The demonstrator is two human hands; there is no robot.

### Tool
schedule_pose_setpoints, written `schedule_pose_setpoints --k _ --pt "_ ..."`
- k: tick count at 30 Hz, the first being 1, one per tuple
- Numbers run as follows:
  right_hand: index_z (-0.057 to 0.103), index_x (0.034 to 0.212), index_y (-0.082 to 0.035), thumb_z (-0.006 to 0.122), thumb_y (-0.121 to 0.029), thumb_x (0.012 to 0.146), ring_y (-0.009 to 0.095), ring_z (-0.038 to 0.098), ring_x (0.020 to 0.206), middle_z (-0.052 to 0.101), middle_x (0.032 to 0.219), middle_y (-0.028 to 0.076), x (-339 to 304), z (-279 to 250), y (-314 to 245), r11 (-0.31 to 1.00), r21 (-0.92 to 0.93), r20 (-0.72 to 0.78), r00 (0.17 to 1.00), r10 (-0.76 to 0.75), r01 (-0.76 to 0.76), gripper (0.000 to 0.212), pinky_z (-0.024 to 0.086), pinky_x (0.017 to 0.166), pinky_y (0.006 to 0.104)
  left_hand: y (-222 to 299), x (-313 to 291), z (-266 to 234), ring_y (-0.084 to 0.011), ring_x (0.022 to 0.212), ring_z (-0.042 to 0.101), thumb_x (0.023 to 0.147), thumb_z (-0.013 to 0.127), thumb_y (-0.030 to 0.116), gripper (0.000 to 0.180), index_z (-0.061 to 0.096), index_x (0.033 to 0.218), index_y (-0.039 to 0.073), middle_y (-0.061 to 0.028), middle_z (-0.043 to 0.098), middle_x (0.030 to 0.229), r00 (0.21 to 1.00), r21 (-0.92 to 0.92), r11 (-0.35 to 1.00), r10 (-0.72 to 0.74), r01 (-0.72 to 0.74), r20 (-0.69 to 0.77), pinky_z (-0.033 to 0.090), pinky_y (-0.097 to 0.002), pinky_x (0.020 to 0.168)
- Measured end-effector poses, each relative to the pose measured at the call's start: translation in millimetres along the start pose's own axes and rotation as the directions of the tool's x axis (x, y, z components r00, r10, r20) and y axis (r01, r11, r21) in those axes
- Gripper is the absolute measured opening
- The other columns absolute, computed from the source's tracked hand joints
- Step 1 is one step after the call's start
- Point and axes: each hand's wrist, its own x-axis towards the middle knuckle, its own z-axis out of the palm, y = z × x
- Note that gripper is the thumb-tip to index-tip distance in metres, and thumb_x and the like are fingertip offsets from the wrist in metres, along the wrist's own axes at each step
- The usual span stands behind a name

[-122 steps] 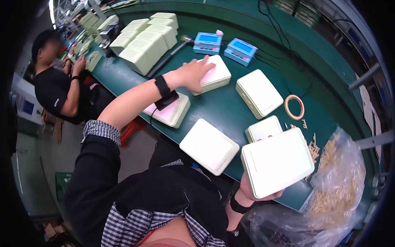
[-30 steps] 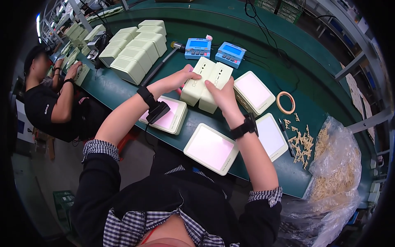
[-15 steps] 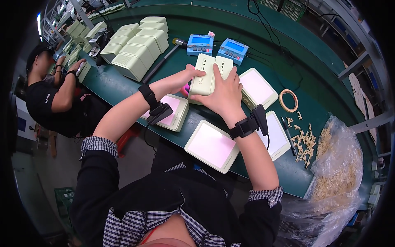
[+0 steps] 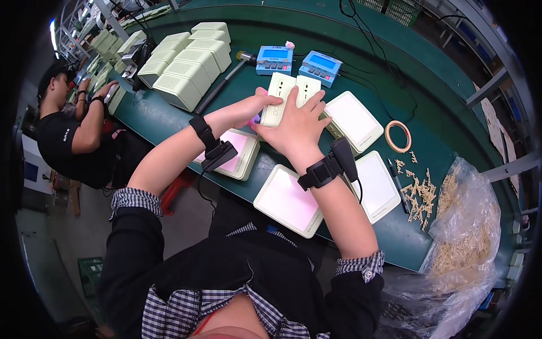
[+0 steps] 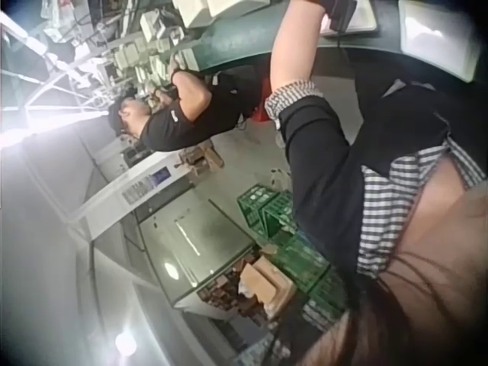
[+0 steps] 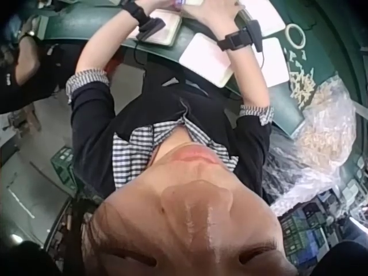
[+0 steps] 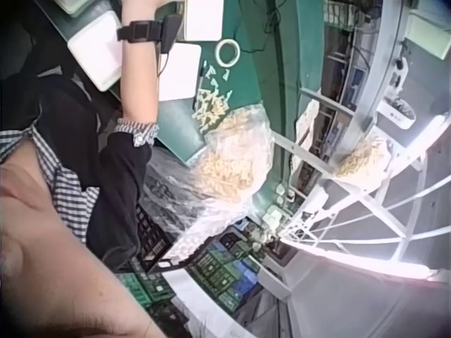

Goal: The person picks up a speaker, turns it over to check the buttons, and then presses a decorative logo onto the speaker's grille. They repeat this process with several more speakers before moving the finished units to the side.

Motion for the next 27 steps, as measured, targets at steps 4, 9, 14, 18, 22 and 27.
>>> schedule_pose_setpoints --k 4,9,14,18,22,27 --pt "0.029 0.149 -0.002 0.072 -0.067 0.064 0.057 0.029 0.134 0.018 0.146 0.044 0.9 0.6 0.6 1.000 0.006 0.013 1.000 -0.011 0.011 0.116 0.032 0.102 0.0657 0.4 0.8 1.4 -0.0250 0.116 0.060 0.097 0.053 0.027 0.048 0.025 0.126 0.000 -0.0191 0.055 0.125 0.998 -0.052 0.997 -0.055 0.054 -0.029 0.053 -0.0357 0.088" --pt "0.029 0.149 -0.002 0.073 -0.063 0.064 0.056 0.030 0.134 0.020 0.145 0.045 0.4 -1.5 1.4 0.999 0.035 -0.011 1.000 -0.017 0.018 0.113 0.034 0.101 0.0648 8.9 -3.2 6.2 -0.0254 0.115 0.061 0.096 0.054 0.031 0.056 0.021 0.129 -0.002 -0.0203 0.056 0.124 0.994 0.010 0.997 -0.078 0.079 -0.073 0.054 -0.0390 0.086" --pt "0.029 0.149 -0.002 0.072 -0.060 0.066 0.056 0.032 0.132 0.020 0.145 0.045 0.5 -1.6 0.4 0.999 0.007 0.008 0.999 -0.037 0.037 0.110 0.033 0.102 0.0644 21.1 -24.0 13.6 -0.0339 0.107 0.062 0.094 0.050 0.045 0.075 0.017 0.138 -0.006 -0.0235 0.050 0.129 0.993 0.107 0.990 -0.084 0.092 -0.080 0.051 -0.0516 0.078" --pt "0.031 0.150 -0.008 0.073 -0.053 0.066 0.054 0.033 0.132 0.023 0.147 0.040 -0.3 -0.4 11.0 0.993 -0.034 -0.014 0.993 -0.117 0.117 0.104 0.031 0.104 0.0656 35.9 -33.5 -15.4 -0.0397 0.111 0.060 0.092 0.048 0.058 0.082 0.029 0.138 -0.007 -0.0258 0.048 0.135 0.996 0.590 0.808 0.050 0.002 -0.073 0.046 -0.0558 0.089" --pt "0.035 0.150 -0.018 0.073 -0.048 0.064 0.052 0.034 0.132 0.026 0.149 0.033 0.2 -2.9 19.5 0.956 -0.114 -0.016 0.962 -0.272 0.269 0.099 0.027 0.105 0.0677 39.9 -46.9 -66.9 -0.0436 0.135 0.039 0.087 0.048 0.069 0.090 0.039 0.142 -0.002 -0.0256 0.034 0.150 0.769 0.905 0.297 0.484 0.306 -0.419 0.027 -0.0688 0.105" --pt "0.038 0.148 -0.025 0.074 -0.046 0.062 0.049 0.035 0.131 0.030 0.148 0.027 4.9 -5.5 14.3 0.936 -0.188 0.005 0.953 -0.303 0.298 0.095 0.026 0.104 0.0693 -8.3 -64.0 -145.3 -0.0432 0.142 0.026 0.085 0.061 0.057 0.081 0.037 0.146 0.009 -0.0233 0.030 0.153 0.476 0.710 0.260 0.589 0.654 -0.653 0.027 -0.0685 0.107"
